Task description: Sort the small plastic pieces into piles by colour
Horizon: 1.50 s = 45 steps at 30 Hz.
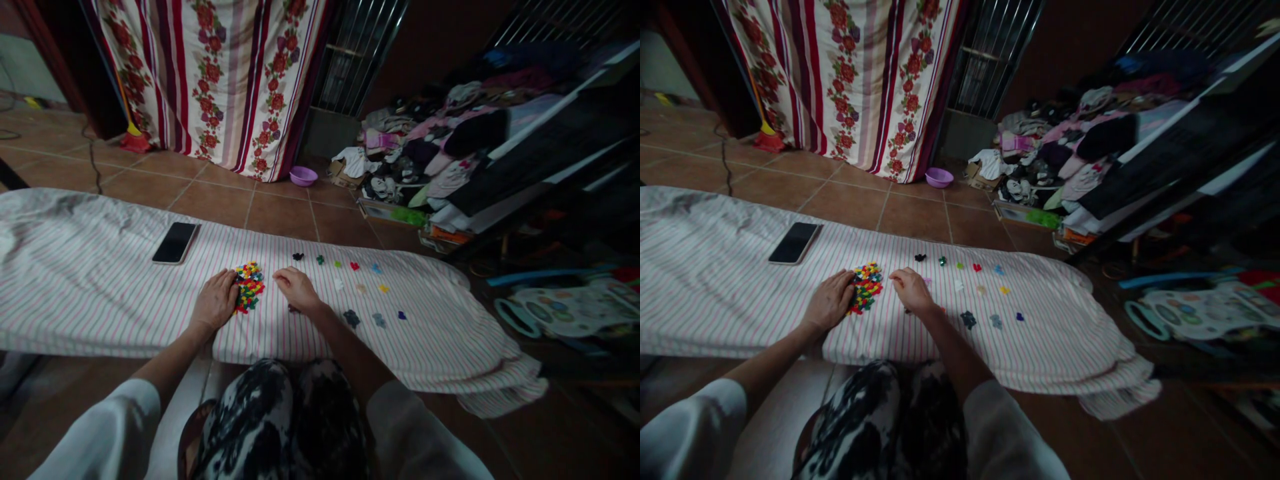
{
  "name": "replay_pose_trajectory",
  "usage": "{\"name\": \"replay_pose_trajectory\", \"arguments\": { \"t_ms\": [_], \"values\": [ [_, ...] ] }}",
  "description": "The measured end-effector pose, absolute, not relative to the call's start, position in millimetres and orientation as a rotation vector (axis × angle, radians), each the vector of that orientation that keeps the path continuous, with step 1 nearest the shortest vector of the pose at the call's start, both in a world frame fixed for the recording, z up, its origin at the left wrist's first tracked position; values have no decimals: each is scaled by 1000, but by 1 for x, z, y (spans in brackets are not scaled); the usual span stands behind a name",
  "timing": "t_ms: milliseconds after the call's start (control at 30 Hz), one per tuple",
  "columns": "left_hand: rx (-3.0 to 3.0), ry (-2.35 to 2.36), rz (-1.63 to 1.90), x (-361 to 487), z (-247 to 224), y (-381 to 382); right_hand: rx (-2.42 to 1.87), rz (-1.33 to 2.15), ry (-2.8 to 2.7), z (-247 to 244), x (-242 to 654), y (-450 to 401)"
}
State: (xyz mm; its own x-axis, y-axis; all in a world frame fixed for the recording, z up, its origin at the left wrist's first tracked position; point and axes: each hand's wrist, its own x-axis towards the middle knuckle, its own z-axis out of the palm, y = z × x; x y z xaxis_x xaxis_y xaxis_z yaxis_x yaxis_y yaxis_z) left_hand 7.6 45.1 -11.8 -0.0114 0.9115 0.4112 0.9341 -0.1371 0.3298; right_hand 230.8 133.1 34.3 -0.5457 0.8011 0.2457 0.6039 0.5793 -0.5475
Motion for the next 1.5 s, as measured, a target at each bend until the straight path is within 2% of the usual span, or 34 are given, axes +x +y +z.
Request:
{"name": "replay_pose_trajectory", "arguments": {
  "t_ms": [433, 800, 1500],
  "values": [
    [-2173, -2063, -855, 8, -12, 45, -1405, 447, -2519, 27, 197, 107],
    [-2178, -2023, -860, 7, -17, 46, -1439, 375, -2527, 31, 188, 100],
    [-2194, -1941, -808, 3, -21, 46, -1457, 459, -2362, 25, 192, 94]
  ]
}}
